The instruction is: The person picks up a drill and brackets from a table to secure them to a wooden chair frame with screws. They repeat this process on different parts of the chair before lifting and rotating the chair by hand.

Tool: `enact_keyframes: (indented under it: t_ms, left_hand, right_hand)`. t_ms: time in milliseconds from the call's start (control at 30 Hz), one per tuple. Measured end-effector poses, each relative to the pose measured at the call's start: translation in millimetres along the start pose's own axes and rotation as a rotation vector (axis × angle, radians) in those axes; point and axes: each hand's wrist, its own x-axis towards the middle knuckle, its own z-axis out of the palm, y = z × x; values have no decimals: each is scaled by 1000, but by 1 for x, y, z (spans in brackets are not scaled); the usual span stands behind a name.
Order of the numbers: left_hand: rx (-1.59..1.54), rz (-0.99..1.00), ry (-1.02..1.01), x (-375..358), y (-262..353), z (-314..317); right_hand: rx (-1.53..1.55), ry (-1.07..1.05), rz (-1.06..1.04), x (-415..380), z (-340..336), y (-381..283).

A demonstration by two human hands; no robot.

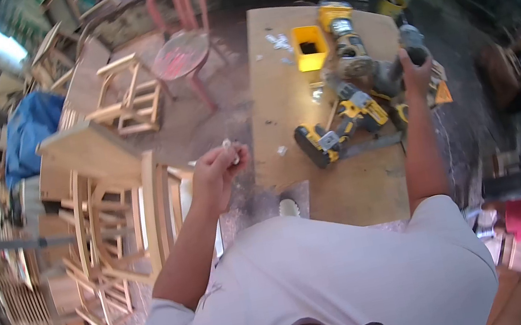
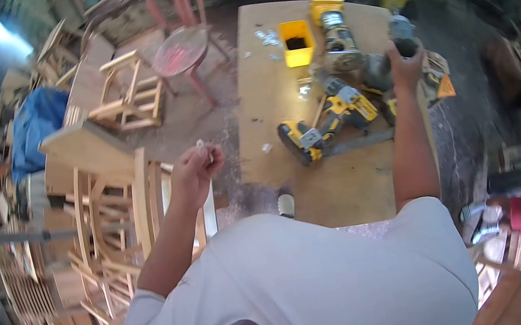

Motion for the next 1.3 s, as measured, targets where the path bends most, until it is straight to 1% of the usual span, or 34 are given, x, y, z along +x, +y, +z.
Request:
enact_keyframes:
  t_ms: [33,67,133,167,233,300,367,433,500,567,633,700,767,800,833,867,900,933,967,1000,1033,1100,1133,1200,1233,1300]
  left_hand:
    - [-101,0,41,-2,1,-2]
    - [-103,14,84,-4,3,-4]
    - [-223,20,67,-3,7,-8]
    - [-223,40,85,-3,7,-10]
    - [-220,76,50,-7,4,-15]
    - [-225,87,86,-14,6,-18]
    - [-224,99,112,-20,11,-22]
    - [-242,143,137,-23,19,-26]
    - [-281,182,159,-23,27,-28]
    - [-312,207,170,-23,38,-25]
    - [-370,288,118,-22,52,-12]
    - [-405,317,93,-24,63,-3]
    - [-450,354,69,-28,73,3]
    - [-496,383,51,-32,77,5]
    - [-543,416,34,-37,81,6]
    - [-544,434,39,-42,86,7]
    - [-597,460,32,-48,90,7]
    - [-649,490,30,-55,93,3]
    - [-650,517,48,-62,95,-4]
    - [-695,546,33,-69,97,-14]
    - [-739,577,16,-77,98,-24]
    - [-740,610,68,-94,100,-40]
    - [-783,615,75,-102,101,-49]
    - [-837,634,98,-120,107,-64]
    - [-842,644,100,-129,110,-74]
    - [-801,638,120,-148,118,-96]
  right_hand:
    - [-41,-26,85,9,11,14]
    - [-22,-67,89,7,17,11]
    - [406,-231,145,6,12,-6]
    - [424,-251,144,7,15,8]
    - [105,-277,242,14,24,66]
    - [119,-334,275,39,28,102]
    - [137,-380,304,40,36,96]
    - [39,-158,-15,22,26,48]
    - [-331,-152,-570,14,1,-23]
    - [-158,-300,-555,-14,-19,-101]
    - [-207,-365,-802,-38,-29,-161]
    - [-807,-519,-1111,-87,-31,-247]
    - [-755,-462,-1474,-143,-15,-289]
    - [-749,-455,-1482,-167,-5,-289]
    - [-1256,297,-1938,-195,9,-278]
    - [-1689,1254,-2162,-222,24,-264]
    - [-1969,2431,-1982,-242,35,-258]
    - [-1934,2451,-1959,-256,38,-260]
    - [-1965,2725,-1872,-271,38,-263]
    - [-1985,3007,-1739,-286,40,-265]
    - [-1944,3019,-1708,-297,44,-263]
    - [-1922,2954,-1790,-316,53,-262]
    - [-1893,2961,-1774,-324,57,-266]
    - [-1990,2711,-1656,-341,63,-280]
    - [-1975,2723,-1649,-351,65,-287]
    - [-1851,2834,-1846,-375,70,-303]
